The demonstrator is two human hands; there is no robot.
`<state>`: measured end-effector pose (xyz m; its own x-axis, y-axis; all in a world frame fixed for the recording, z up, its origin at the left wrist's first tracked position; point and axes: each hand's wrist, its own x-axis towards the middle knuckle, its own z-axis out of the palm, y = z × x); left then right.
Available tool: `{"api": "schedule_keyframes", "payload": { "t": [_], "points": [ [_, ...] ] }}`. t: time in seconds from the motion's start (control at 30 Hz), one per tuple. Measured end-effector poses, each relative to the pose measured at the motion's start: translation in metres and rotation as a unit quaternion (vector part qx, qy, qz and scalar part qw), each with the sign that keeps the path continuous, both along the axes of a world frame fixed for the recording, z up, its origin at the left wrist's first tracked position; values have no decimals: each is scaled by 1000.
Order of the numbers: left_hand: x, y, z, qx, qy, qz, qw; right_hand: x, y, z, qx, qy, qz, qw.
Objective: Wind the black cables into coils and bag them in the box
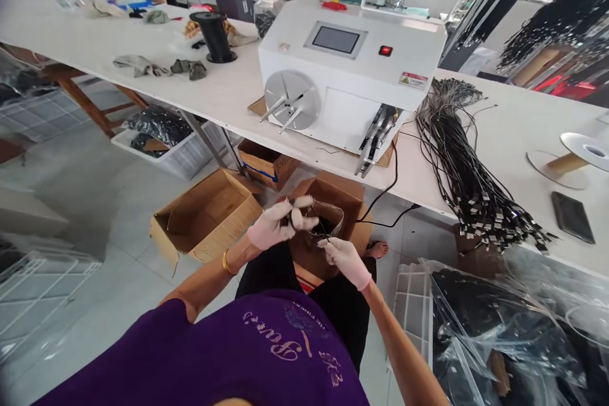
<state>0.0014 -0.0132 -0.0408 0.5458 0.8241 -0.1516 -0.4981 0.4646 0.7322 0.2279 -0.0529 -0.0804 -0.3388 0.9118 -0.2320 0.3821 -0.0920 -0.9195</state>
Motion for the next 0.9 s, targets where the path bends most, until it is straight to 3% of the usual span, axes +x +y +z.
{"api": "schedule_keyframes", "payload": {
  "t": [0.07,0.13,0.23,0.27,0.3,0.33,0.37,0.47,0.53,0.67,0.8,0.9],
  "points": [
    [8,15,3,115,52,47,991,-2,-5,7,78,-95,44,991],
    [19,27,1,223,172,18,959,-4,2,31,191,-244,99,946],
    [34,32,-8,296,346,-94,885,-4,25,71,313,-443,147,828],
    [37,31,-10,301,370,-138,868,-3,31,79,323,-478,153,802],
    [40,29,-11,294,372,-178,862,-1,36,84,320,-492,152,795],
    [41,28,-11,278,353,-211,868,0,39,86,306,-482,140,809],
    [42,27,-10,258,316,-233,883,3,40,86,284,-448,115,840],
    [45,27,-4,188,154,-253,936,9,39,80,186,-251,15,950],
    [50,29,-1,149,64,-246,956,12,39,78,108,-119,-9,987],
    [64,30,3,100,-11,-205,974,13,41,86,0,3,-42,999],
    [74,27,7,81,-53,-150,984,13,41,97,-65,30,-121,990],
    [74,24,4,69,-47,-111,990,15,40,98,-144,85,-130,977]
  ]
}}
